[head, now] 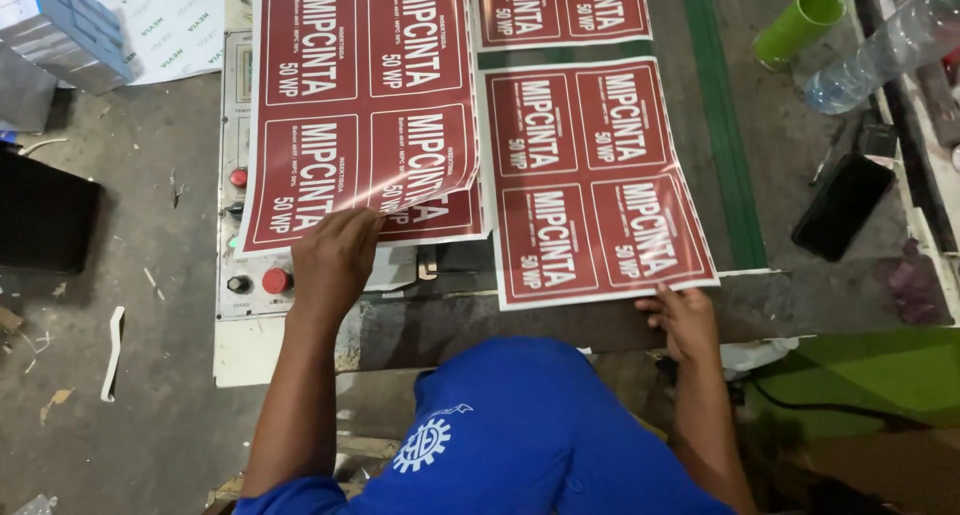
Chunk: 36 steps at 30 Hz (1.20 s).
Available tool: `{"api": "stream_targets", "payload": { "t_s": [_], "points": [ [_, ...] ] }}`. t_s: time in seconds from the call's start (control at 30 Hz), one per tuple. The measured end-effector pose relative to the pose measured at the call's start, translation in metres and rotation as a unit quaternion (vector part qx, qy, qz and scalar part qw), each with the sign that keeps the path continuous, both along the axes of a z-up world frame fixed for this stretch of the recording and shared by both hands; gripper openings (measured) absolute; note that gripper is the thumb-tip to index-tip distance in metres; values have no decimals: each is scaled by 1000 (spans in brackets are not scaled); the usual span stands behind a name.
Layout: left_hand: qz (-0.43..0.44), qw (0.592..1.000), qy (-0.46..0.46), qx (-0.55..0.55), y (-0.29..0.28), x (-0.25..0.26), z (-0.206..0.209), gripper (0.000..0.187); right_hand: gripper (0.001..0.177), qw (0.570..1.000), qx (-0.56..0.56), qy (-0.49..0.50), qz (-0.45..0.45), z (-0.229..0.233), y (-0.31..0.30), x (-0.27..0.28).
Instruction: The person stands at a workbench and repeatedly picks up printed sheets from a stack, separates them, and places them onto a separate pile. The sheets feature red and white branding text. The person handles the sheets by hand throughout the process.
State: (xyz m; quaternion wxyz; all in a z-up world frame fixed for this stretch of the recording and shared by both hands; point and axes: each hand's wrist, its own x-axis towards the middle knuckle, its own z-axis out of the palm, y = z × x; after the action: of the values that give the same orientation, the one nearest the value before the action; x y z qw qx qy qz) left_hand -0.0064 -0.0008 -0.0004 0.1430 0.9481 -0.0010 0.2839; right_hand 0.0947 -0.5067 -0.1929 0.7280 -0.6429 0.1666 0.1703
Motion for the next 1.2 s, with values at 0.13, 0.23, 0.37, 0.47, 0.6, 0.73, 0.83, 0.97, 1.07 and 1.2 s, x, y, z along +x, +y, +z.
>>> {"api": "stream_targets", "payload": {
  "t_s": [0.13, 0.23, 0.37, 0.47, 0.6, 0.73, 0.83, 0.97, 1.07, 1.2],
  "points": [
    [-12, 1000, -28, -5, -3, 0, 0, 10, 27, 999, -13, -30, 10, -7, 22, 41],
    [-14, 999, -32, -15, -9, -1, 4, 11, 25, 999, -13, -34, 19, -18, 32, 74],
    [1, 998, -56, -20, -11, -5, 0, 13, 32, 999, -17, 0, 31, -2, 41, 94],
    [10, 996, 7, -90, -14, -5, -15, 8, 37, 999, -34, -13, 34, -18, 37, 71],
    [-126, 987, -73, -64, -69, 1, -21, 18, 40, 988, -116, -13, 100, 50, 103, 23],
    [-166, 985, -33, -17, -117, 9, -38, 24, 38, 966, 77, -68, 238, 67, 142, 4],
    [-194, 981, -26, 11, -131, 10, -35, 28, 30, 957, 162, -50, 236, 60, 152, 3],
    [-196, 980, -40, -8, -118, 4, -36, 35, 23, 972, 137, -86, 169, 45, 132, 8],
    [-130, 990, 44, -35, -69, 16, -55, 30, 22, 986, 110, -78, 99, 36, 101, 11],
    [-85, 993, 78, 2, -27, 10, -27, 44, 20, 990, 89, -99, 41, 17, 48, 9]
  ]
}}
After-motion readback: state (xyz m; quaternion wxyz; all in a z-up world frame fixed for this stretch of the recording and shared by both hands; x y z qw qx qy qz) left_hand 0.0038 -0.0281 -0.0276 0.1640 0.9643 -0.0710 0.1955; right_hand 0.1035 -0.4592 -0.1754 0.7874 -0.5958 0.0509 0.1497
